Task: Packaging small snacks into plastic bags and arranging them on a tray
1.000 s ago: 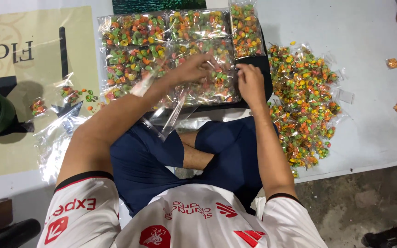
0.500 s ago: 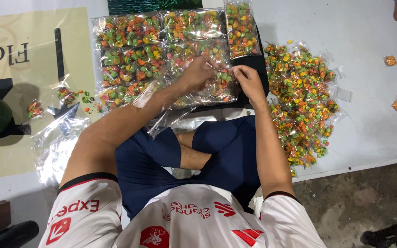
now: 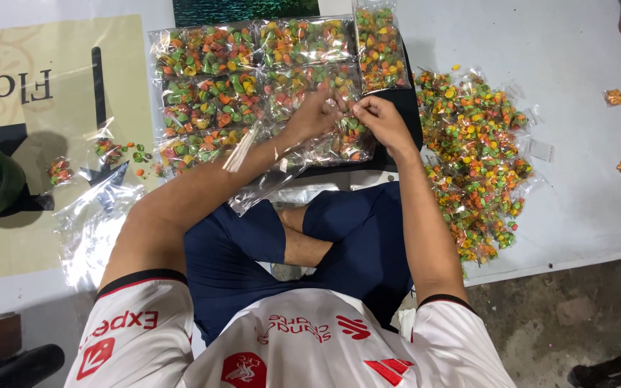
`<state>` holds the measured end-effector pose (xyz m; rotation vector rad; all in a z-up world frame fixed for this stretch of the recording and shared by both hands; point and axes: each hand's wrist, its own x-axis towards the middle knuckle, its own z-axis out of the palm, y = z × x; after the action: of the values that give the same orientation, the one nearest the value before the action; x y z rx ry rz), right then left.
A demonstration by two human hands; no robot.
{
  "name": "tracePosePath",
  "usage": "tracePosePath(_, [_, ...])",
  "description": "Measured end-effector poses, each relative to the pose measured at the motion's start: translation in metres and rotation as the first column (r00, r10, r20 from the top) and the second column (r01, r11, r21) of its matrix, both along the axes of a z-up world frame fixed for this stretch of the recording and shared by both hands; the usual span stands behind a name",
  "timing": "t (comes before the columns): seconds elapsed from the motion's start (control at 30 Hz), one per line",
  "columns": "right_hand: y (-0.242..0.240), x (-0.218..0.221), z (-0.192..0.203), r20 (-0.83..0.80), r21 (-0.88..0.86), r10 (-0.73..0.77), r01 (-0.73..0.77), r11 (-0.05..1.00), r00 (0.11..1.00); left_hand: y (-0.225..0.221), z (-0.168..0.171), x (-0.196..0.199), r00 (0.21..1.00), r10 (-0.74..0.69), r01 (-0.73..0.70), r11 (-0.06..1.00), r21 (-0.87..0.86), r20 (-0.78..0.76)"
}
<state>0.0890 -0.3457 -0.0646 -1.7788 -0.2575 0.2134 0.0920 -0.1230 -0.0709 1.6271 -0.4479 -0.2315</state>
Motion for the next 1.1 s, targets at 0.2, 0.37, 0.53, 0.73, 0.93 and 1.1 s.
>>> tracePosePath(0.2, [0.003,0.004,-0.009,-0.039,-0.006,-0.126,0.126,0.992,0.991,0.002,0.01,-0.006,0.986,-0.021,0.001,0.992,0.123,0.167])
tracePosePath(0.37, [-0.004,0.007,-0.014,-0.032,-0.011,-0.211,0.211,0.978,0.977,0.027,0.015,-0.016,0.952,-0.116,0.1,0.992,0.072,0.284])
tracePosePath(0.53, [-0.01,0.004,-0.022,-0.013,-0.017,-0.348,0.347,0.938,0.938,0.078,0.134,-0.105,0.955,-0.135,0.111,0.988,-0.104,-0.266])
tracePosePath(0.73, [-0.009,-0.004,-0.031,0.075,-0.088,-0.451,0.457,0.885,0.889,0.143,0.119,-0.132,0.939,-0.092,-0.024,0.943,-0.331,-0.33])
tracePosePath(0.93, [0.005,-0.025,-0.011,0.124,-0.187,-0.445,0.461,0.867,0.887,0.13,0.108,-0.131,0.988,0.147,-0.15,0.985,0.089,0.047])
tracePosePath(1.1, [-0.003,-0.027,-0.017,0.155,-0.243,-0.447,0.472,0.847,0.881,0.11,0.147,-0.15,0.992,0.084,-0.088,0.995,0.039,0.099])
